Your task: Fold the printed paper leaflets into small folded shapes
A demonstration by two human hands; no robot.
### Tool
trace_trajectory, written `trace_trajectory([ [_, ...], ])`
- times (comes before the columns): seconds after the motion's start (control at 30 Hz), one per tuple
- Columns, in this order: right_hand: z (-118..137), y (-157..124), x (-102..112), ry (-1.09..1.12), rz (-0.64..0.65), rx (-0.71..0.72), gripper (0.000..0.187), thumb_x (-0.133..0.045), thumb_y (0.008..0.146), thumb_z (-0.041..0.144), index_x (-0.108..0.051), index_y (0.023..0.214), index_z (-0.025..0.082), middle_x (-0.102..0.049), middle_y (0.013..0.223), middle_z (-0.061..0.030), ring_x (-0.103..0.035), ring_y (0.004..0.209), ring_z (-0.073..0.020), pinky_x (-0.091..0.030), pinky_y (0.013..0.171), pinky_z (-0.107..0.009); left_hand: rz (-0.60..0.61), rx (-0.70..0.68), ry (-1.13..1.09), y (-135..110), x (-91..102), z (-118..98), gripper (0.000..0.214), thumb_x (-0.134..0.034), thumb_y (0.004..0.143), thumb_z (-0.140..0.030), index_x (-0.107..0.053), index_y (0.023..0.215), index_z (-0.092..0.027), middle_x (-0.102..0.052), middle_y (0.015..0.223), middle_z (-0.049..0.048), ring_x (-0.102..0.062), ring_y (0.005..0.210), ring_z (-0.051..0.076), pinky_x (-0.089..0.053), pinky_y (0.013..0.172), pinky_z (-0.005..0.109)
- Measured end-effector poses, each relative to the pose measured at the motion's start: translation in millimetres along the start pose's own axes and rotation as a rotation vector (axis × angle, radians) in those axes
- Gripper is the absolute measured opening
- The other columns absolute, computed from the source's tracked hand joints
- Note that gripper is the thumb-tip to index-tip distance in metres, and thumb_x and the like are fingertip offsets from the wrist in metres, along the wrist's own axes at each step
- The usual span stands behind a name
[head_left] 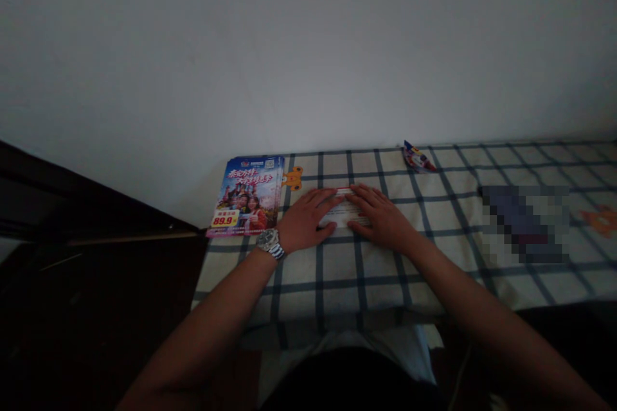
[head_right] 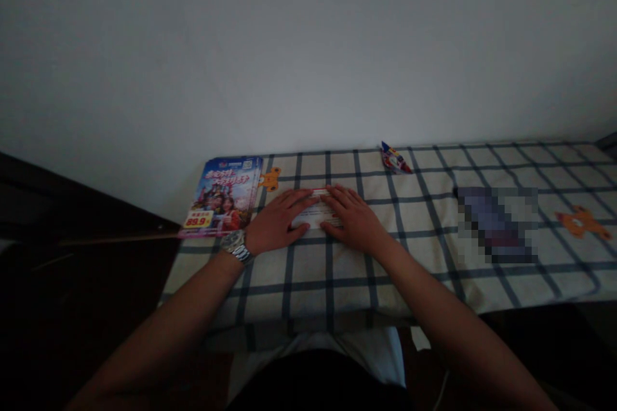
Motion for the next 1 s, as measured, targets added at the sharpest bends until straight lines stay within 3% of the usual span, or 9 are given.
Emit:
trace_trajectory([
  [0.47,0.9,0.4,3.7,0.012,-0.01,0.0,0.065,-0.062,0.094,0.043,-0.044,0.153,0.023,-0.043,0.161,-0.0123,-0.037,0.15,-0.0331,-0.032,0.123,-0.057,0.048,-0.051,-0.013,-1.4,2.1,-1.9,0.065,-0.057,0.096,-0.03,-0.035,0.157,-0.028,-0.037,0.163,0.0071,-0.032,0.152,0.023,-0.025,0.128,0.049],
  [0.73,-4.4,-1.8,6.2,-0.027,-0.018,0.004,0.064,-0.061,0.095,0.043,-0.045,0.152,0.022,-0.043,0.16,-0.0128,-0.038,0.15,-0.0326,-0.031,0.124,-0.058,-0.008,0.006,0.018,-1.4,3.9,5.4,0.059,-0.06,0.096,-0.036,-0.045,0.152,-0.025,-0.038,0.161,0.0094,-0.035,0.149,0.03,-0.027,0.127,0.052],
  [1.0,-7.8,-2.7,6.4,-0.03,-0.032,0.011,0.064,-0.063,0.094,0.042,-0.045,0.153,0.022,-0.044,0.16,-0.0128,-0.039,0.149,-0.0331,-0.033,0.123,-0.058,0.002,-0.009,0.002,-1.9,3.9,7.4,0.063,-0.061,0.095,-0.035,-0.041,0.154,-0.027,-0.039,0.161,0.0089,-0.035,0.149,0.031,-0.026,0.126,0.054],
])
Point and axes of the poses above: each hand's wrist, its own y-axis towards the middle knuckle, its own x-axis out of the back of the hand, z = x × y, the point moved 10 cm from there along y, towards the middle knuckle
